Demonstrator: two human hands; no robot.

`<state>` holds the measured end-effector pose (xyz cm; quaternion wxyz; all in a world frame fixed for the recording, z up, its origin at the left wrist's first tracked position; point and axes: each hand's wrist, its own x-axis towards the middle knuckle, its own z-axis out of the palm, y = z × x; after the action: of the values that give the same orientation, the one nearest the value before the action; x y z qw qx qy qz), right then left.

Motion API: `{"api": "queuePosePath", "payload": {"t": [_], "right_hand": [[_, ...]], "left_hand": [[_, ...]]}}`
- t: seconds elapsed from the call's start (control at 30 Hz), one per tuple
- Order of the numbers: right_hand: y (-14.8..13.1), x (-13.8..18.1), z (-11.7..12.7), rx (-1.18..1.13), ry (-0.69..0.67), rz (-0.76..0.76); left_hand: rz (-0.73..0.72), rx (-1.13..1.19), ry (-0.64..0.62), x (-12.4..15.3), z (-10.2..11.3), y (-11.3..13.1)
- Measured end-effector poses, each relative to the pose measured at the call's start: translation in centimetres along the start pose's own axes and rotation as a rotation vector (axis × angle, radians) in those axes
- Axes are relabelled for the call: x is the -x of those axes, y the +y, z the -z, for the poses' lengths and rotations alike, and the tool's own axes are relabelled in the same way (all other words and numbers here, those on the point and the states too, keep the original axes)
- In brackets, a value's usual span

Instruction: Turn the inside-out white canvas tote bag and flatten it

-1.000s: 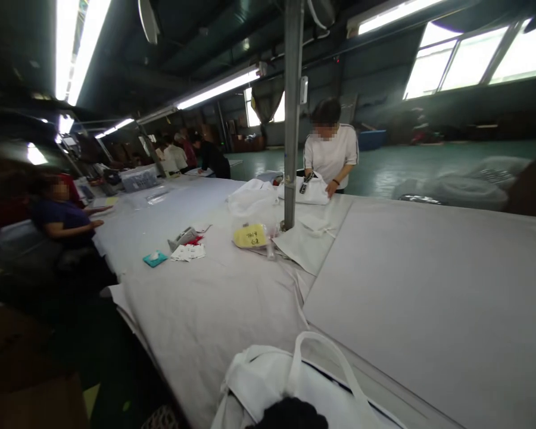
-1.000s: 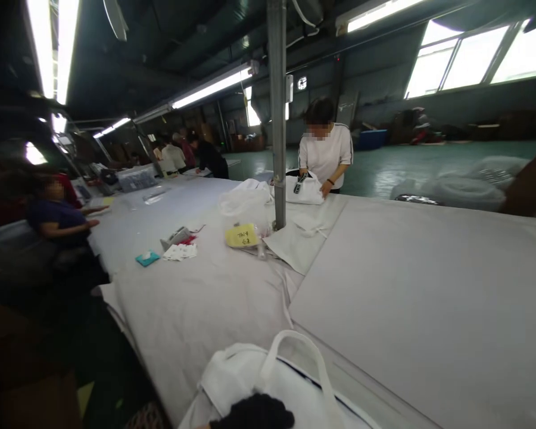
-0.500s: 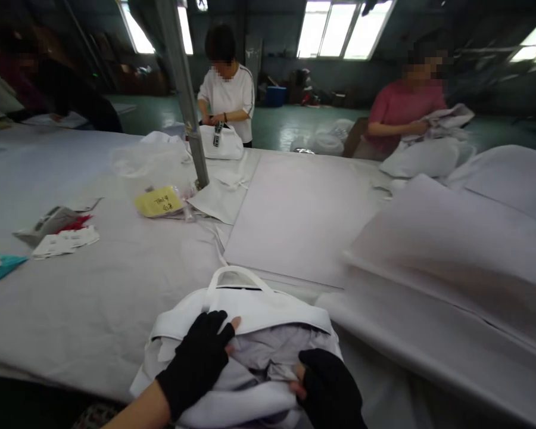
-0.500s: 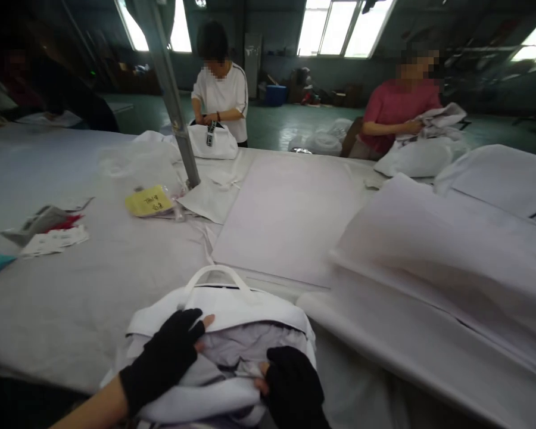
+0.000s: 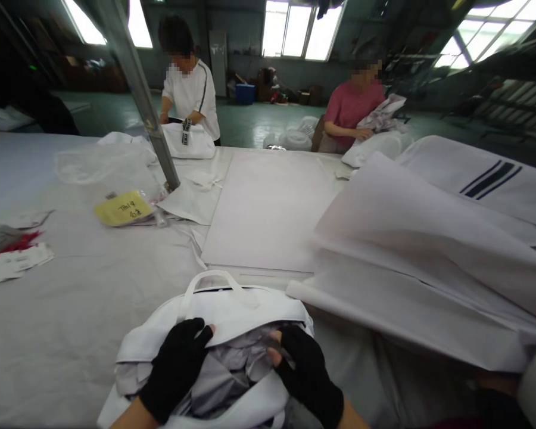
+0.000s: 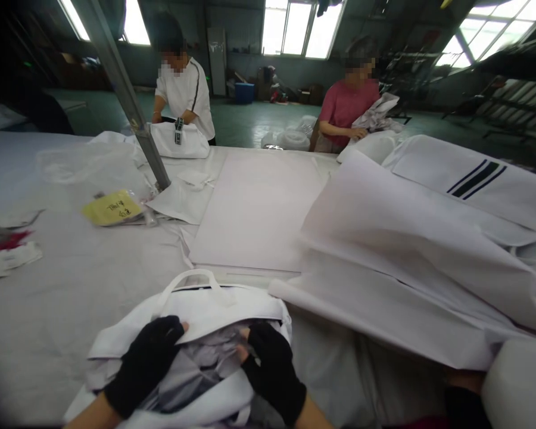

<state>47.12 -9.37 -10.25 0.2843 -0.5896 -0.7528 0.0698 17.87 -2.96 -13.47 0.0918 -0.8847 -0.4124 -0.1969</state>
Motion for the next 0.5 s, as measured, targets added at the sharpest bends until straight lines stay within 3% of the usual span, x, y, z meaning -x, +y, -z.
{"api": "queuePosePath", "payload": {"t": [0.1, 0.2, 0.3, 0.37, 0.43, 0.5], "right_hand": [[-2.5, 0.6, 2.8, -0.118, -0.058, 0.106], [-4.1, 0.7, 2.5, -0.085, -0.142, 0.114], [-4.2, 0.5, 1.9, -0.113, -0.043, 0.091], [-3.8, 0.5, 1.9, -0.063, 0.069, 0.185], [-3.7, 0.8, 1.8, 0.069, 0.212, 0.259], [-3.7, 1.2, 1.4, 0.197, 0.345, 0.228]], "left_hand": [[-0.036, 0.001, -0.016, -0.5, 0.5, 0.1], [-0.071, 0.048, -0.114, -4.0, 0.7, 0.7], [-0.089, 0.129, -0.301, -9.9, 0.6, 1.6], [-0.145, 0.126, -0.428, -13.4, 0.6, 2.2], [-0.246, 0.114, -0.499, -15.4, 0.5, 2.6], [-0.354, 0.143, -0.504, -15.4, 0.3, 2.9]]}}
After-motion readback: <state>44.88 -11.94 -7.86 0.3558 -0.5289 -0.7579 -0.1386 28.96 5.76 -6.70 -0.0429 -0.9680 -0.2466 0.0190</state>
